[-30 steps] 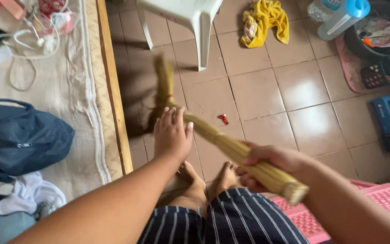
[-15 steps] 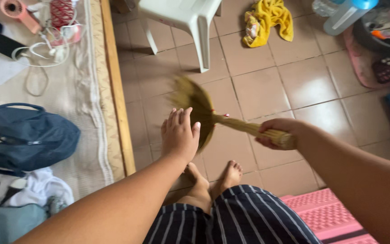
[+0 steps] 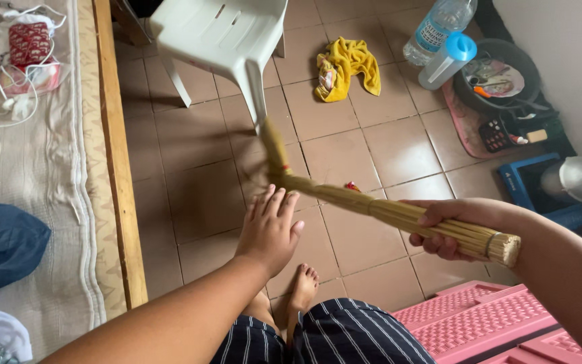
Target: The person picks up clothing and a folder from the floor and bed, places them into a backpack and a case, and then sweeps the tiled floor using a broom.
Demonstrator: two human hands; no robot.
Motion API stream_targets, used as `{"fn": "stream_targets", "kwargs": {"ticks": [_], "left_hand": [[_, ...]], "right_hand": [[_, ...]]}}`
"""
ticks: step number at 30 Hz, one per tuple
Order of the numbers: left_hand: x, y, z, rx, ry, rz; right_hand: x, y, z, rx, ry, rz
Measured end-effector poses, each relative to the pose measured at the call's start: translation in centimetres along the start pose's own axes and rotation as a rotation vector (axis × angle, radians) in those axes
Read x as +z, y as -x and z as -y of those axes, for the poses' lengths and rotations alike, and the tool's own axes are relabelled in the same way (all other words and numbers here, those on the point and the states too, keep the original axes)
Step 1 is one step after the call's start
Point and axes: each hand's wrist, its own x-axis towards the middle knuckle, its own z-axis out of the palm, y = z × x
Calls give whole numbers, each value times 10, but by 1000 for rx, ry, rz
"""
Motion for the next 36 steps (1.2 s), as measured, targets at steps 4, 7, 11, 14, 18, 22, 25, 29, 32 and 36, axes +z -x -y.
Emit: {"fn": "stream_targets", "kwargs": {"ticks": [4,7,11,14,18,22,25,29,32,36], "left_hand": [[-1,-7,-5,-57,-38,74],[-2,-17,-13,-81,-48,59],[1,-26,-23,-100,-24,10],[4,-43,-27,-43,-26,9],[17,-68,-32,32,-20,70],[25,-100,-42,127,10,93],[25,-125,-44,189,76,99],[19,-164,-31,389,91,160],[12,-199,-4,517,94,195],[1,-241,25,604,102,149]], "right_hand": [[5,-44,-2,115,37,139],[-8,-115,-3,188,-10,113],[-77,-190,-5,260,10,-57],[-148,-213,7,225,28,-149],[-197,-203,29,109,44,-224],[-178,-147,44,-33,183,-335],[-146,-76,47,-136,206,-421],[-80,24,30,-152,90,-459],[-24,62,21,-149,20,-433],[21,75,12,-146,-117,-144]]}}
